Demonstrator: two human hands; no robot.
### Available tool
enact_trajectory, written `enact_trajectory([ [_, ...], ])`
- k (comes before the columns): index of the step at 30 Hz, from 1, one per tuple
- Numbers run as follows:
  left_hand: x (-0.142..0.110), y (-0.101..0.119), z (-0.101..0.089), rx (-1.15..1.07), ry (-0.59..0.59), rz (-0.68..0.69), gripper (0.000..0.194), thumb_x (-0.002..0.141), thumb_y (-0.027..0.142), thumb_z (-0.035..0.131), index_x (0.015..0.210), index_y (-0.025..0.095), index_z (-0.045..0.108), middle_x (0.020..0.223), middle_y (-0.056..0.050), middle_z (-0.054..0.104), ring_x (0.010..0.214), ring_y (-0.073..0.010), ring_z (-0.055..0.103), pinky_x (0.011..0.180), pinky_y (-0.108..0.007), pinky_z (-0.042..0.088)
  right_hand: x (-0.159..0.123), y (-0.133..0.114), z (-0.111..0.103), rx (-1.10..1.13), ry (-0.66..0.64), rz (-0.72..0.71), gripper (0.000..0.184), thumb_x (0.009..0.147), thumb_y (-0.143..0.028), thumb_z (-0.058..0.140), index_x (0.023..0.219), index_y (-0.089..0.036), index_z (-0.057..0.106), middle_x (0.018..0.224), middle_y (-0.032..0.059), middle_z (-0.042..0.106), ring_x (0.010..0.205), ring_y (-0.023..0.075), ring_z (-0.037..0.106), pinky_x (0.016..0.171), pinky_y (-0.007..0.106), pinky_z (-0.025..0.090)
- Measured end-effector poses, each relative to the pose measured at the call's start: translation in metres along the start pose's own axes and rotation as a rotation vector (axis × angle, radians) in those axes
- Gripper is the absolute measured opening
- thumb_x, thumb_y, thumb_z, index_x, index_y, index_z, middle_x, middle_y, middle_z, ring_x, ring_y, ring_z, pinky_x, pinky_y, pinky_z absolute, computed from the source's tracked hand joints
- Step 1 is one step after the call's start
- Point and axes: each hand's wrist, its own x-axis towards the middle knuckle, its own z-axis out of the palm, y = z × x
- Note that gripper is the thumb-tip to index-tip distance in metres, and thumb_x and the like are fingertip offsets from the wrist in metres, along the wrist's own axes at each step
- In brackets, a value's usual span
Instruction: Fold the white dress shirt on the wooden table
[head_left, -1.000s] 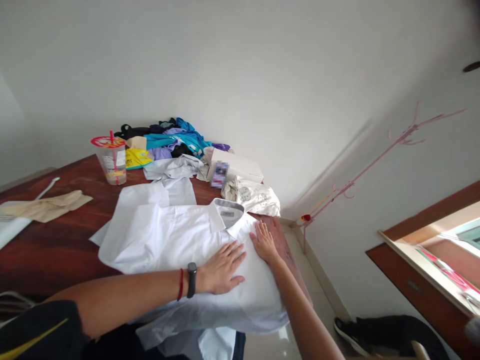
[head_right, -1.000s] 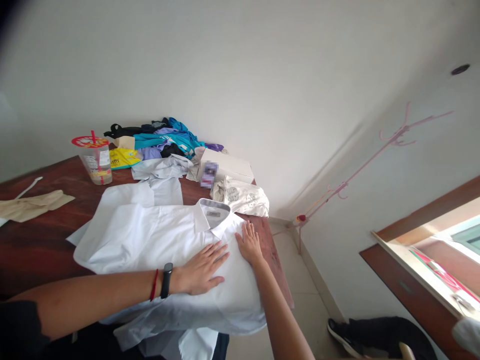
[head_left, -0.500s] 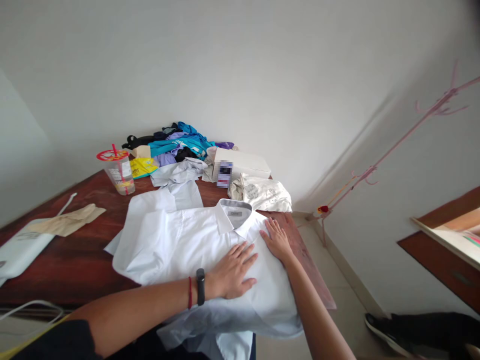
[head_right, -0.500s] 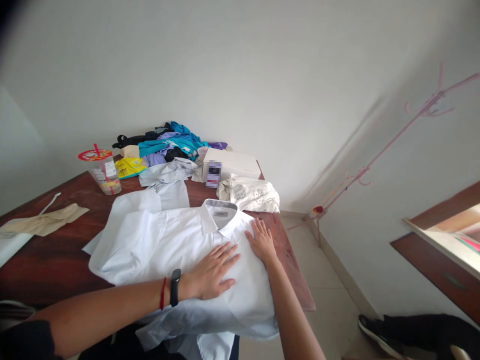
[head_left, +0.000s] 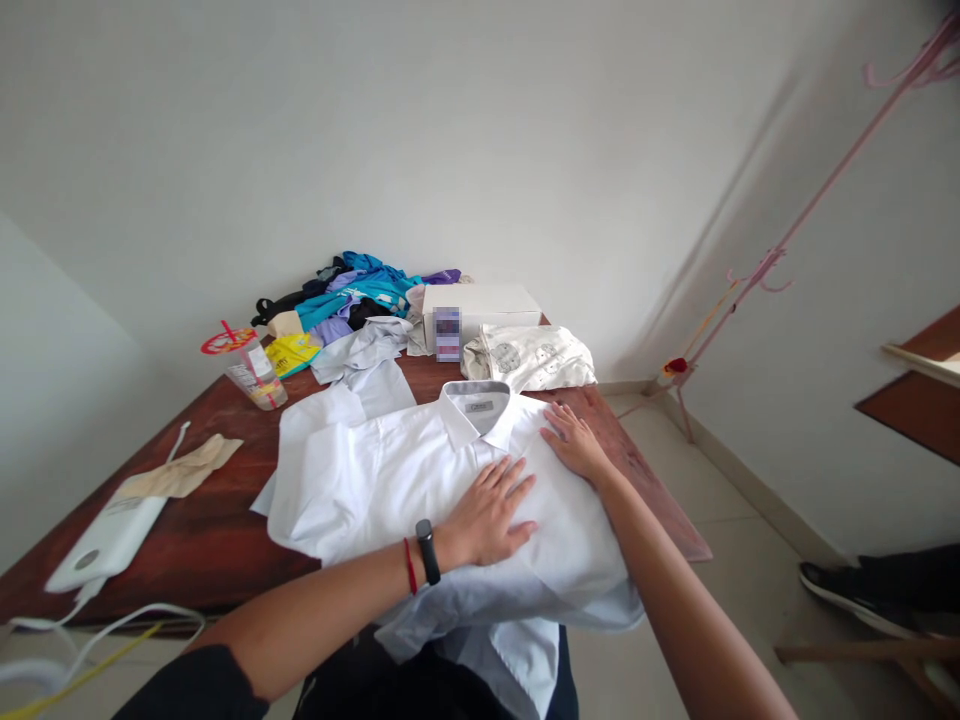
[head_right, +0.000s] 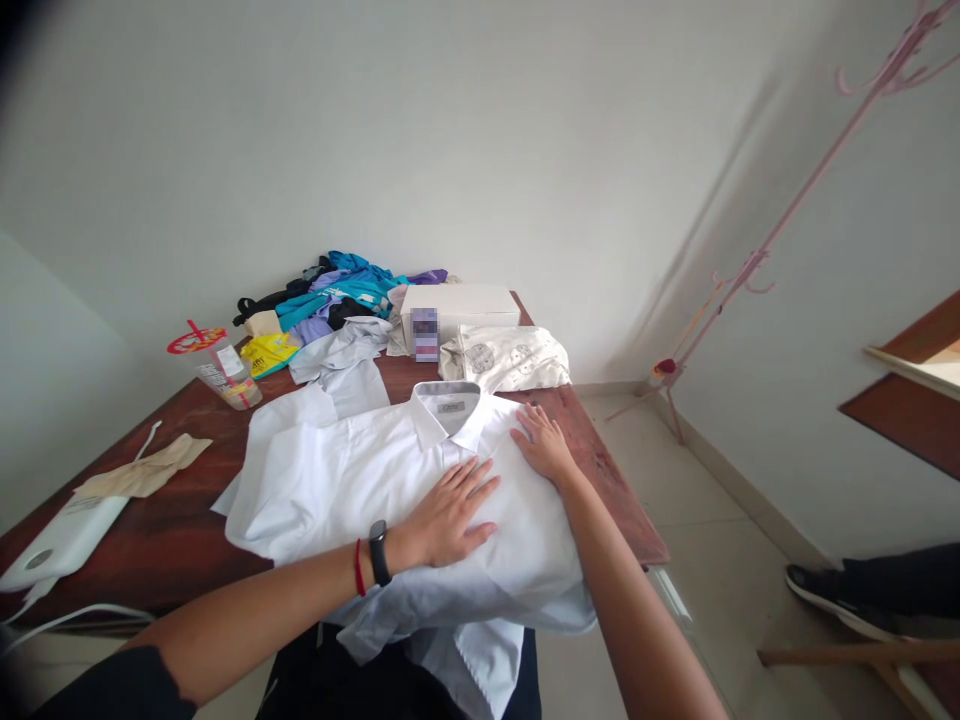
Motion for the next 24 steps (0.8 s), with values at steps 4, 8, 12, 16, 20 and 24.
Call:
enact_trajectory([
  [4, 0.0, -0.003, 0.002, -0.013, 0.016, 0.023, 0.069, 0.093, 0.045, 0.064, 0.156, 0.024, 0.047, 0.168, -0.004, 0.032, 0.153, -0.0412, 0.028, 0.13, -0.046, 0.018, -0.001, 0.004, 0.001, 0.116, 0.068, -0.002, 0.052, 0.101, -0.043, 0.046, 0.148, -0.023, 0.056, 0.166, 0.0069, 0.035, 0.157, 0.0283, 0.023, 0.125, 0.055, 0.021],
  [8, 0.001, -0.005, 0.002, -0.064, 0.038, 0.018, 0.059, 0.094, 0.042, 0.065, 0.15, 0.027, 0.054, 0.166, -0.003, 0.035, 0.152, -0.0384, 0.031, 0.128, -0.046, 0.021, -0.003, 0.007, -0.002, 0.348, 0.275, -0.002, 0.047, 0.096, -0.043, 0.051, 0.133, -0.02, 0.07, 0.152, 0.0092, 0.055, 0.149, 0.0291, 0.042, 0.119, 0.045, 0.038],
  [12, 0.003, -0.009, 0.001, -0.125, 0.034, 0.024, 0.035, 0.099, 0.033, 0.058, 0.131, 0.026, 0.07, 0.155, -0.007, 0.053, 0.15, -0.0328, 0.038, 0.125, -0.047, 0.026, -0.006, 0.007, -0.01, 0.5, 0.486, 0.042, 0.044, 0.093, -0.048, 0.055, 0.118, -0.019, 0.077, 0.127, 0.0106, 0.074, 0.13, 0.0316, 0.062, 0.109, 0.043, 0.048],
  [16, 0.006, -0.013, 0.002, -0.145, 0.019, 0.04, 0.026, 0.099, 0.029, 0.058, 0.12, 0.023, 0.073, 0.148, -0.008, 0.059, 0.148, -0.0301, 0.041, 0.123, -0.05, 0.03, -0.007, 0.006, -0.016, 0.559, 0.59, 0.075, 0.04, 0.091, -0.048, 0.057, 0.102, -0.017, 0.08, 0.106, 0.0107, 0.08, 0.105, 0.0299, 0.073, 0.096, 0.04, 0.055],
  [20, 0.006, -0.015, 0.004, -0.131, 0.04, 0.066, 0.026, 0.097, 0.027, 0.061, 0.12, 0.023, 0.072, 0.148, -0.009, 0.059, 0.148, -0.0304, 0.041, 0.123, -0.05, 0.03, -0.007, 0.007, -0.016, 0.668, 0.642, 0.12, 0.042, 0.089, -0.051, 0.058, 0.101, -0.015, 0.077, 0.088, 0.0108, 0.079, 0.082, 0.0255, 0.075, 0.076, 0.036, 0.06],
  [24, 0.004, -0.017, 0.006, -0.109, 0.056, 0.095, 0.027, 0.096, 0.027, 0.062, 0.12, 0.021, 0.072, 0.147, -0.009, 0.059, 0.147, -0.0315, 0.042, 0.123, -0.049, 0.031, -0.008, 0.004, -0.017, 0.714, 0.575, 0.134, 0.048, 0.088, -0.057, 0.059, 0.102, -0.014, 0.074, 0.072, 0.0072, 0.074, 0.062, 0.0213, 0.071, 0.053, 0.028, 0.055],
])
